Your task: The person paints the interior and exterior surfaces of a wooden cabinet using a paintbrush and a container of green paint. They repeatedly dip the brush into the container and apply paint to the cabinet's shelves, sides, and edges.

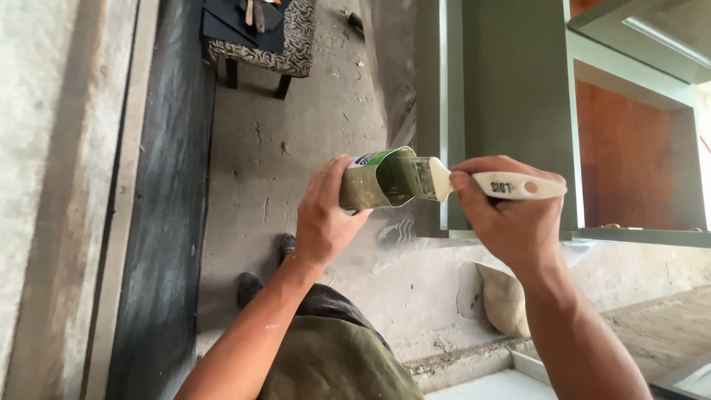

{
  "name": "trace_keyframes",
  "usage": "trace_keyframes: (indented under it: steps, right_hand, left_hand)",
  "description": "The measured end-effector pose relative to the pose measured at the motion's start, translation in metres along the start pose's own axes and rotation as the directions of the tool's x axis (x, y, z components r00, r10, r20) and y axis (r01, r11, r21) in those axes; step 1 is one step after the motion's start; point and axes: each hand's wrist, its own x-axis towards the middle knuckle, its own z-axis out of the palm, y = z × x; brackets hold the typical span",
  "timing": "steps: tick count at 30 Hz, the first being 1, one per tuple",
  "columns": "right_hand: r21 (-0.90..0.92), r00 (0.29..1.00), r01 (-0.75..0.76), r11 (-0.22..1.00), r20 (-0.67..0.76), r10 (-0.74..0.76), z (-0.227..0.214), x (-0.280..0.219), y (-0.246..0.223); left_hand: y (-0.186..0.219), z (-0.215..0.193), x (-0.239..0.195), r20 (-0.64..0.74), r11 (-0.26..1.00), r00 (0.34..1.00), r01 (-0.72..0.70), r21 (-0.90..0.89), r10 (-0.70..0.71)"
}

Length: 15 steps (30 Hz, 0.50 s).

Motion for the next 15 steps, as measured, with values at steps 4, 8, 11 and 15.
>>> trace_keyframes:
  steps: [4, 8, 11, 15]
  right_hand:
    - [0.329, 0.994, -0.022, 0.944, -0.094, 0.056, 0.013, 0.0, -0.003]
    - [0.089, 0.992, -0.115, 0.989, -0.035, 0.118, 0.038, -0.007, 0.013]
    - [0.084, 0.992, -0.055, 0.995, -0.108, 0.064, 0.022, -0.012, 0.008]
    - [0.048, 0.992, 0.011, 0.999, -0.124, -0.004, -0.009, -0.015, 0.005]
  left_hand:
    - [0.004, -0.002, -0.002, 0.002, 1.0, 1.0, -0.012, 0.018, 0.012]
    - [0.017, -0.002, -0.007, 0.057, 0.999, 0.997, -0.052, 0.001, 0.051]
    - [0.019, 0.002, -0.009, 0.058, 0.999, 0.997, -0.048, 0.016, 0.047]
    - [0.007, 0.013, -0.011, 0.066, 0.999, 0.997, -0.03, 0.036, 0.028]
